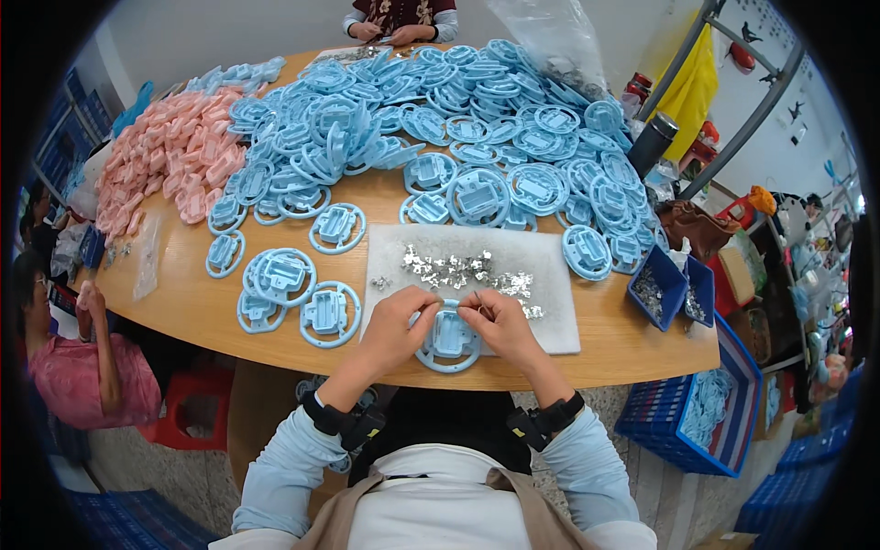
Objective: Manually assemble small plastic pieces into a circular frame.
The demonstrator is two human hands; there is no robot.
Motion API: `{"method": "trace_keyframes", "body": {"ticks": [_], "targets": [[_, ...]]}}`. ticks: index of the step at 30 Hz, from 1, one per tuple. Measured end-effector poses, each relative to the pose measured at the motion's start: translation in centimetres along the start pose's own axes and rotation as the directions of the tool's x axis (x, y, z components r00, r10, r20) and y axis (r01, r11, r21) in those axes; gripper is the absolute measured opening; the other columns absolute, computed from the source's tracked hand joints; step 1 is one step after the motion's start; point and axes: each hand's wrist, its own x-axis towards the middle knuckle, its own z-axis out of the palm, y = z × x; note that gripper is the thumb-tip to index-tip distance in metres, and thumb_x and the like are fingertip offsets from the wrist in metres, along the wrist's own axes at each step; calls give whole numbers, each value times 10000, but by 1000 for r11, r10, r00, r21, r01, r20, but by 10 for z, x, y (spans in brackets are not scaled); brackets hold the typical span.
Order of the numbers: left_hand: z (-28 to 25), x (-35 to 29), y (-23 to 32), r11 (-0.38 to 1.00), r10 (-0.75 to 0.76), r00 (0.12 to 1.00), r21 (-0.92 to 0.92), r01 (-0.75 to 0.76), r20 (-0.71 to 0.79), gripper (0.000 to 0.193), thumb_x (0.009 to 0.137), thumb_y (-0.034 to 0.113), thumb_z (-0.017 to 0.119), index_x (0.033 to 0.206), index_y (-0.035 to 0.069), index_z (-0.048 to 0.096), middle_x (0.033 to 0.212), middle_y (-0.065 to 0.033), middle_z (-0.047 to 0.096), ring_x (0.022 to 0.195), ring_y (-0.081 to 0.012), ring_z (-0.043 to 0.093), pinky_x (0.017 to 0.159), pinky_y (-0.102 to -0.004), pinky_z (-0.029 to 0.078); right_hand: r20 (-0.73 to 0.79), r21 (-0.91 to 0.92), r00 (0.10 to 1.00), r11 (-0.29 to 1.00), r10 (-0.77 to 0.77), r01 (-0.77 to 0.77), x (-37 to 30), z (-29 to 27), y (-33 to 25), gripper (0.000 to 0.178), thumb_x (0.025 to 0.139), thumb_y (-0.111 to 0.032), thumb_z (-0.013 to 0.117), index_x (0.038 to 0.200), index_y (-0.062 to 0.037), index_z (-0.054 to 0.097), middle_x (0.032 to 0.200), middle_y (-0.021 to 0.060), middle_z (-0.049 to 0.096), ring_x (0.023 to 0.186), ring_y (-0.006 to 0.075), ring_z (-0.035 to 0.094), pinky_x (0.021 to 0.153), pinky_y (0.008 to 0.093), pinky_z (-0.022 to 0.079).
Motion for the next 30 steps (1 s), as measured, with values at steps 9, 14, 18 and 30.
{"method": "trace_keyframes", "body": {"ticks": [9,14,18,30], "targets": [[13,-25,-13,982,141,989,130,-135,-37,273,806,8,584,1075,-33,578,1059,-204,589,973,-358,573,820,-384,479,11,-239,984,955,-176,173,4,10,10,125,811,-147,663,876,-42,641,752,78,555,608,206,553,551,316,433],[19,-21,-9,948,245,968,196,-252,59,335,797,26,601,1118,-49,546,1094,-200,571,1009,-364,554,856,-405,465,12,-512,915,783,-404,352,-7,11,10,107,812,-141,642,893,-71,640,775,72,553,638,270,590,550,341,471],[19,-20,-8,913,280,955,281,-297,100,350,790,60,617,1113,-54,544,1083,-188,565,993,-359,557,855,-415,460,117,-693,923,636,-366,340,-9,13,2,138,803,-136,636,928,-78,639,789,74,543,619,278,592,547,344,477],[4,-12,-13,876,261,923,333,-350,284,463,735,211,703,1110,-17,554,1083,-171,555,1026,-343,527,898,-417,413,-75,-668,997,743,-8,-44,0,26,-6,169,767,-170,606,791,-12,662,825,177,623,730,334,630,661,431,502]]}}
